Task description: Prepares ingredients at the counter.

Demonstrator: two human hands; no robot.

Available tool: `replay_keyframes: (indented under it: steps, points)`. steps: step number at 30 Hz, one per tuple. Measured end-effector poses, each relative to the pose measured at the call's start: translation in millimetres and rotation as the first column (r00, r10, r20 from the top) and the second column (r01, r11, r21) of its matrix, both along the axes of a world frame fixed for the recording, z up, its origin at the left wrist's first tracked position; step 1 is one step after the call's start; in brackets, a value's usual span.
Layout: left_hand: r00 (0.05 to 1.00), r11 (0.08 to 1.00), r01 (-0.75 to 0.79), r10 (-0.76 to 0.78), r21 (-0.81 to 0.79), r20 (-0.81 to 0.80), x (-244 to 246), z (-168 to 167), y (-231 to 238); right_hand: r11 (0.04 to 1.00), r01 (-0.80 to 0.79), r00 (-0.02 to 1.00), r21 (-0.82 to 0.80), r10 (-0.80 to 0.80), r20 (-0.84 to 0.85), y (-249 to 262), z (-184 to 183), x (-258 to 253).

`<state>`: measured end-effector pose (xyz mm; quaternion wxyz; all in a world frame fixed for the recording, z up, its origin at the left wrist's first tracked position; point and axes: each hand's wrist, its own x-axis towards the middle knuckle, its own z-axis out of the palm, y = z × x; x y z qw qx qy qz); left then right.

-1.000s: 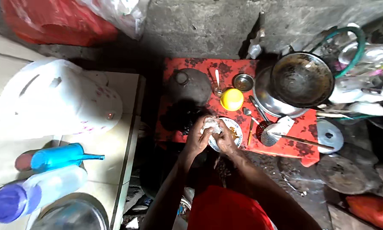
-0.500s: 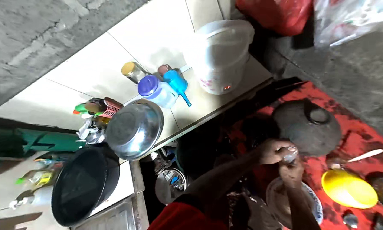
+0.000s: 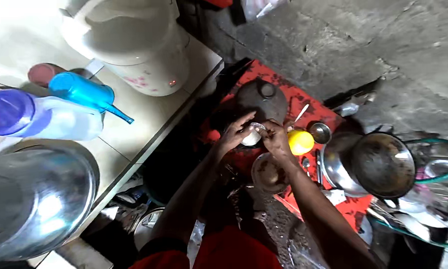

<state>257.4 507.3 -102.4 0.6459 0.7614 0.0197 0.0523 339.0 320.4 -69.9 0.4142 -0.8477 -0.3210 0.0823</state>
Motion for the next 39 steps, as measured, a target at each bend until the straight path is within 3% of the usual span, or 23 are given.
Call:
replay_keyframes:
  steps: [4, 7, 10, 13, 14, 16, 18, 21, 24, 26, 29, 32, 34, 36, 39]
  points:
    - [0.987, 0.991, -0.035, 0.054, 0.126, -0.151, -18, -18, 1, 0.999, 0.014, 1.0, -0.045, -0.015, -0.027, 2, 14, -1]
    - [0.973, 0.977, -0.095, 0.132, 0.192, -0.191, -12, -54, -20, 1.0, 0.019, 0.999, -0.017, -0.02, -0.028, 13, 23, 0]
    - [0.959, 0.977, -0.131, 0.167, 0.167, -0.227, -4, -65, -47, 0.972, -0.132, 0.983, -0.193, 0.154, 0.102, 16, 43, 5]
    - [0.959, 0.962, -0.233, 0.252, 0.142, -0.131, -7, -60, -46, 0.755, -0.246, 0.889, -0.608, 0.426, 0.17, 34, 59, -5]
    - [0.961, 0.956, -0.234, 0.255, 0.175, -0.107, -9, -55, -41, 0.675, -0.254, 0.865, -0.693, 0.479, 0.149, 40, 59, -9]
    - [0.966, 0.946, -0.195, 0.231, 0.26, -0.115, -11, -49, -35, 0.606, -0.216, 0.849, -0.766, 0.504, 0.16, 45, 52, -12]
    - [0.97, 0.922, -0.203, 0.234, 0.329, -0.058, -9, -57, -36, 0.635, -0.189, 0.863, -0.749, 0.471, 0.182, 49, 46, -8]
    - [0.973, 0.912, -0.226, 0.231, 0.342, 0.029, -4, -71, -37, 0.782, -0.193, 0.892, -0.593, 0.391, 0.225, 55, 41, 2]
    - [0.975, 0.933, -0.221, 0.209, 0.285, 0.069, 2, -73, -42, 0.871, -0.156, 0.983, -0.466, 0.183, 0.012, 57, 40, 12]
    - [0.977, 0.932, -0.214, 0.2, 0.292, 0.079, 5, -77, -45, 0.893, -0.087, 0.988, -0.441, 0.021, -0.153, 58, 40, 16]
    - [0.974, 0.914, -0.227, 0.215, 0.336, 0.071, 2, -79, -38, 0.887, -0.063, 0.987, -0.458, -0.011, -0.158, 62, 51, 15]
    - [0.964, 0.918, -0.26, 0.229, 0.298, 0.136, -6, -91, -49, 0.802, -0.166, 0.98, -0.574, 0.198, -0.006, 50, 70, 10]
    - [0.984, 0.929, -0.128, 0.163, 0.346, -0.074, -1, -69, -46, 0.63, -0.213, 0.936, -0.747, 0.351, 0.029, 50, 75, 1]
    - [0.961, 0.923, -0.014, 0.118, 0.385, -0.249, 7, -54, -42, 0.445, -0.162, 0.883, -0.881, 0.464, 0.071, 57, 65, -13]
    - [0.959, 0.891, 0.053, 0.081, 0.451, -0.273, 13, -57, -42, 0.401, -0.006, 0.878, -0.916, 0.44, 0.187, 53, 36, -19]
